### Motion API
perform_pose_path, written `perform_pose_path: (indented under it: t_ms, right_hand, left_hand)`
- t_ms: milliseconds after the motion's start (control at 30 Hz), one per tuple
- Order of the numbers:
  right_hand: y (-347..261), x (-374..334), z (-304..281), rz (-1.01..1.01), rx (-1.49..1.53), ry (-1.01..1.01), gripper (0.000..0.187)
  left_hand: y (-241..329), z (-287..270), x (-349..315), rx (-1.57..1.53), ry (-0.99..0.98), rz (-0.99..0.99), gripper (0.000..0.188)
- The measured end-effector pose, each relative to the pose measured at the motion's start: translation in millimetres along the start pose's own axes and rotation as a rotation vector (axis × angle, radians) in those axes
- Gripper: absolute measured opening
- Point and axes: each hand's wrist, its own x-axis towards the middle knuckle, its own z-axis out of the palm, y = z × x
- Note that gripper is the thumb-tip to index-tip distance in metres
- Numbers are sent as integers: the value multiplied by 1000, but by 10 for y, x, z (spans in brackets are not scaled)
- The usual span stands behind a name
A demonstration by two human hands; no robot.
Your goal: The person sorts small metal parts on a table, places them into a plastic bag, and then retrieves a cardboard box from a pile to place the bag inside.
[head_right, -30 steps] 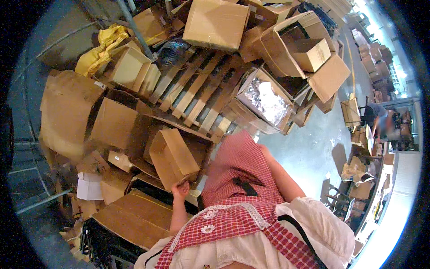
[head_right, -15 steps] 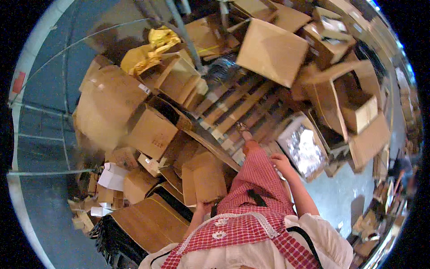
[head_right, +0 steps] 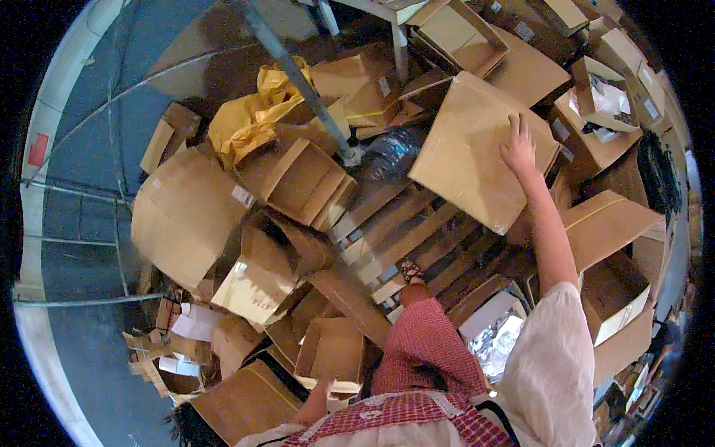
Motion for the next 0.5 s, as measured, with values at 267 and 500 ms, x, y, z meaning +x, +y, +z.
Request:
perform_pose_path:
  t_ms: [267,500]
  right_hand:
    - [281,258,298,200,-126,-272,88]
    - [111,-373,620,10,9,-254,77]
  left_hand:
    - [368,273,124,238,-30,31,24]
    - [592,136,185,259,-49,68,19]
